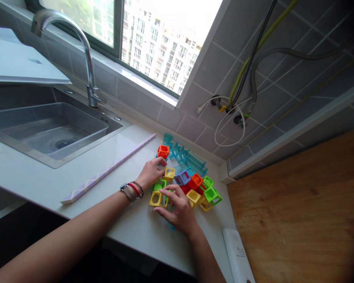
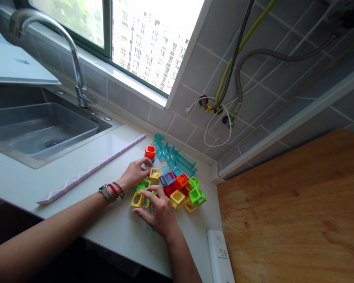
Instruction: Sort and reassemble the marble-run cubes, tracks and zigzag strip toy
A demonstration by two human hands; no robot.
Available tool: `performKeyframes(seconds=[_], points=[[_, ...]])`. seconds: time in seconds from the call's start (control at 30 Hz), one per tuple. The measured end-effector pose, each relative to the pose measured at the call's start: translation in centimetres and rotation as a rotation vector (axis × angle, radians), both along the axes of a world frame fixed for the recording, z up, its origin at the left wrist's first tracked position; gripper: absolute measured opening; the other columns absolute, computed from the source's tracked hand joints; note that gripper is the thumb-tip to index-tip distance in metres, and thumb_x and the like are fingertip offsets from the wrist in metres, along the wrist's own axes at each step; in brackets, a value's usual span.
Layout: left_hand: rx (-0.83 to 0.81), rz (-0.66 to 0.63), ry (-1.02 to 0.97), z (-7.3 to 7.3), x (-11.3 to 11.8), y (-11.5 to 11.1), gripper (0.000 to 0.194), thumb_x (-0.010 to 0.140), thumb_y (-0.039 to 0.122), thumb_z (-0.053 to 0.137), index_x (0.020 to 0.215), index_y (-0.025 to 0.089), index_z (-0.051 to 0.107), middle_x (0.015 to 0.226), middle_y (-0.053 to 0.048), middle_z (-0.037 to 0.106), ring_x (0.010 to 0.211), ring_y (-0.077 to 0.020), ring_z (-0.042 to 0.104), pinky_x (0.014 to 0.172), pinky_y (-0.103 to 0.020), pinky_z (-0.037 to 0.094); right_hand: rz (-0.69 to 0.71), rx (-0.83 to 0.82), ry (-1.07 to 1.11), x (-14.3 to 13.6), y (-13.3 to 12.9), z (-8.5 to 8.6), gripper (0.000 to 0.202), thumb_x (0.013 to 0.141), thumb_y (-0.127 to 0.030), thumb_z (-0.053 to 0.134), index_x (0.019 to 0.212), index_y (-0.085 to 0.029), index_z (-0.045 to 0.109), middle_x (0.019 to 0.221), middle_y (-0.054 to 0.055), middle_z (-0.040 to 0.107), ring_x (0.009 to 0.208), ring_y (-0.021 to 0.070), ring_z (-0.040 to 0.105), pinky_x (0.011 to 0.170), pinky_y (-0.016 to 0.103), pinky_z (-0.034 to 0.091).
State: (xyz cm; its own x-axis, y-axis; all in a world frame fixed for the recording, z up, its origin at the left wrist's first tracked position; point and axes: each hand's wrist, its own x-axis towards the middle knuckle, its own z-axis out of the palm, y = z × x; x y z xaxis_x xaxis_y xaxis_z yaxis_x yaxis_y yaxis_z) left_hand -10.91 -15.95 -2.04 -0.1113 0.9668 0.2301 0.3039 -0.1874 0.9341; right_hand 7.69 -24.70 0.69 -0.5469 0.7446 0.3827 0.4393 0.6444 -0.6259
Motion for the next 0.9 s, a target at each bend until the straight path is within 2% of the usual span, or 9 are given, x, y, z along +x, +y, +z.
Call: performKeyframes(seconds=[0.1,0.17,0.27,0.37,0.53,0.77,0.9], points=[[-0.011,0.002,-0.05,-0.1,0.1,0.1,0.018,0.069,0.016,0.062,0.084,0.021,0.069,0.085,-0.001,0.073,0.059,-0.0146,0.063,0.059,-0.025,0.05,-0.002,-0.003,0.066,0.0,-0.2,0.5,0.045,0.08,-0.038,0.081,0.121,-0.026,0.069,0.114,0.009,0.063,0.067,0.0128,0.054,0.062,0.028,0.053],[0.005,0.038,-0.03,0.0,0.0,0.2,0.017,0.068,0.015,0.059,0.08,0.02,0.07,0.079,-0.001,0.073,0.058,-0.0146,0.061,0.059,-0.026,0.048,-0.031,0.001,0.138,0.1,-0.4,0.7,0.034,0.083,-0.037,0.077,0.114,-0.024,0.071,0.105,0.008,0.064,0.058,0.0107,0.048,0.055,0.027,0.048],[0.003,0.081,0.008,0.5,-0.1,0.3,0.018,0.073,0.017,0.054,0.078,0.02,0.071,0.075,-0.001,0.071,0.059,-0.0152,0.058,0.063,-0.027,0.048,-0.106,0.026,0.288,0.5,-0.5,0.7,0.013,0.09,-0.033,0.068,0.089,-0.02,0.073,0.079,0.003,0.061,0.054,0.0112,0.045,0.052,0.026,0.041],[-0.017,0.061,-0.066,1.0,-0.1,0.3,0.021,0.082,0.025,0.051,0.085,0.02,0.071,0.08,-0.002,0.072,0.065,-0.0164,0.061,0.064,-0.027,0.048,-0.219,0.065,0.429,0.9,-0.5,0.5,0.026,0.094,-0.033,0.062,0.072,-0.019,0.066,0.061,-0.001,0.051,0.054,0.0128,0.047,0.054,0.027,0.038],[0.006,-0.015,-0.204,1.4,0.1,-0.1,0.032,0.091,0.045,0.051,0.091,0.018,0.069,0.084,-0.005,0.071,0.068,-0.0164,0.062,0.06,-0.024,0.047,-0.408,0.047,0.542,1.2,-0.1,0.3,0.039,0.097,-0.043,0.053,0.069,-0.019,0.065,0.058,-0.001,0.049,0.051,0.0129,0.046,0.052,0.028,0.037],[0.062,0.026,-0.322,1.2,-0.3,-0.3,0.052,0.096,0.059,0.039,0.087,0.016,0.068,0.08,-0.007,0.069,0.067,-0.0162,0.061,0.054,-0.024,0.045,-0.446,-0.024,0.532,1.2,0.2,0.3,0.041,0.097,-0.045,0.054,0.07,-0.017,0.066,0.055,-0.003,0.047,0.05,0.0121,0.045,0.052,0.026,0.037],[0.05,0.047,-0.387,0.8,-0.5,-0.3,0.06,0.094,0.068,0.038,0.079,0.016,0.065,0.064,-0.003,0.06,0.052,-0.0128,0.053,0.049,-0.024,0.041,-0.448,-0.069,0.603,1.3,0.8,0.3,0.045,0.099,-0.047,0.051,0.069,-0.017,0.066,0.054,-0.003,0.047,0.05,0.0117,0.045,0.051,0.025,0.036]])
